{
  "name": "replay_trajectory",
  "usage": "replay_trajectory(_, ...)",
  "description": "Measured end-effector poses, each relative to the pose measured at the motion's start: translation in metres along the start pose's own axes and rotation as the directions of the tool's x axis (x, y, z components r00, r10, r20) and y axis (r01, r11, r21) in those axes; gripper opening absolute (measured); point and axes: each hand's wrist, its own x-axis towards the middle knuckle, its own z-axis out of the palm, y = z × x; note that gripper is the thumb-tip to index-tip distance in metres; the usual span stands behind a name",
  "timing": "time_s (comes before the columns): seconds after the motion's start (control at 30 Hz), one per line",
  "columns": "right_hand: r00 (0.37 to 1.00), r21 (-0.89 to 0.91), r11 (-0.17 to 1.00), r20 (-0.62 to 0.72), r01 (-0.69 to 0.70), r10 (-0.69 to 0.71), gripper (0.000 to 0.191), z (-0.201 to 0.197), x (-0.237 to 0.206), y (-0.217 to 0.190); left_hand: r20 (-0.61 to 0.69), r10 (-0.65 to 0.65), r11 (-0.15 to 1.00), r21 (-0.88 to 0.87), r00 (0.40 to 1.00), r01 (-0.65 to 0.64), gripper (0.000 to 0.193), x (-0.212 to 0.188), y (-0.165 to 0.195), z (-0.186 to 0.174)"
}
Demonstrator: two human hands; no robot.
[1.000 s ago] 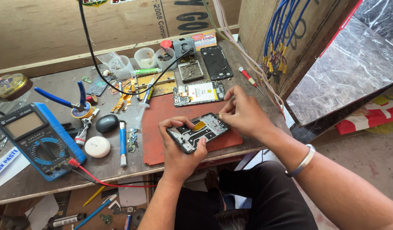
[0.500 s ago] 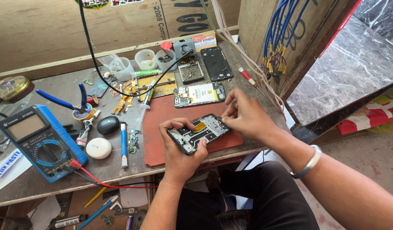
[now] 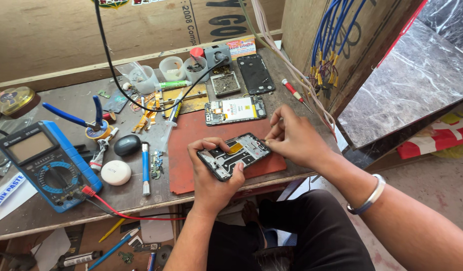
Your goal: The person works at a cluttered repair bench on a disassembled smartphone. They hold and turn the phone frame, peel and reposition a yellow flex cable and small components inside the chassis, and handle a small circuit board beside the frame while a multimeter sits connected nearby.
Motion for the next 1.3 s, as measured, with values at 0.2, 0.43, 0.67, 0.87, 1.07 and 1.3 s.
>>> replay_trajectory(0.2,0.995,-0.034,0.994,0.011,0.101,-0.1,0.036,0.001,-0.003,-0.001,0.005,-0.016,1.0,-0.014,1.0,0.016,0.061,0.0,-0.001,0.0)
replay_trajectory(0.43,0.984,-0.077,0.981,0.004,0.178,-0.178,0.034,0.001,-0.003,-0.003,0.015,-0.026,1.0,-0.007,1.0,0.026,0.061,0.0,0.001,-0.001)
replay_trajectory(0.67,0.992,-0.098,0.987,0.027,0.129,-0.127,0.034,-0.004,-0.009,-0.004,0.005,0.001,1.0,-0.023,1.0,-0.001,0.061,0.002,0.0,-0.001)
replay_trajectory(0.87,0.97,-0.152,0.959,0.003,0.241,-0.243,0.034,0.002,-0.005,-0.005,0.0,-0.008,1.0,-0.017,1.0,0.008,0.061,0.0,0.0,0.0)
replay_trajectory(1.07,0.945,-0.209,0.922,0.087,0.326,-0.314,0.032,-0.008,-0.015,-0.009,-0.006,0.0,1.0,-0.016,1.0,0.0,0.062,0.001,0.0,-0.001)
replay_trajectory(1.3,0.911,-0.343,0.845,0.108,0.41,-0.397,0.03,-0.003,-0.013,-0.015,-0.005,0.002,1.0,0.003,1.0,-0.002,0.062,-0.001,0.0,0.0)
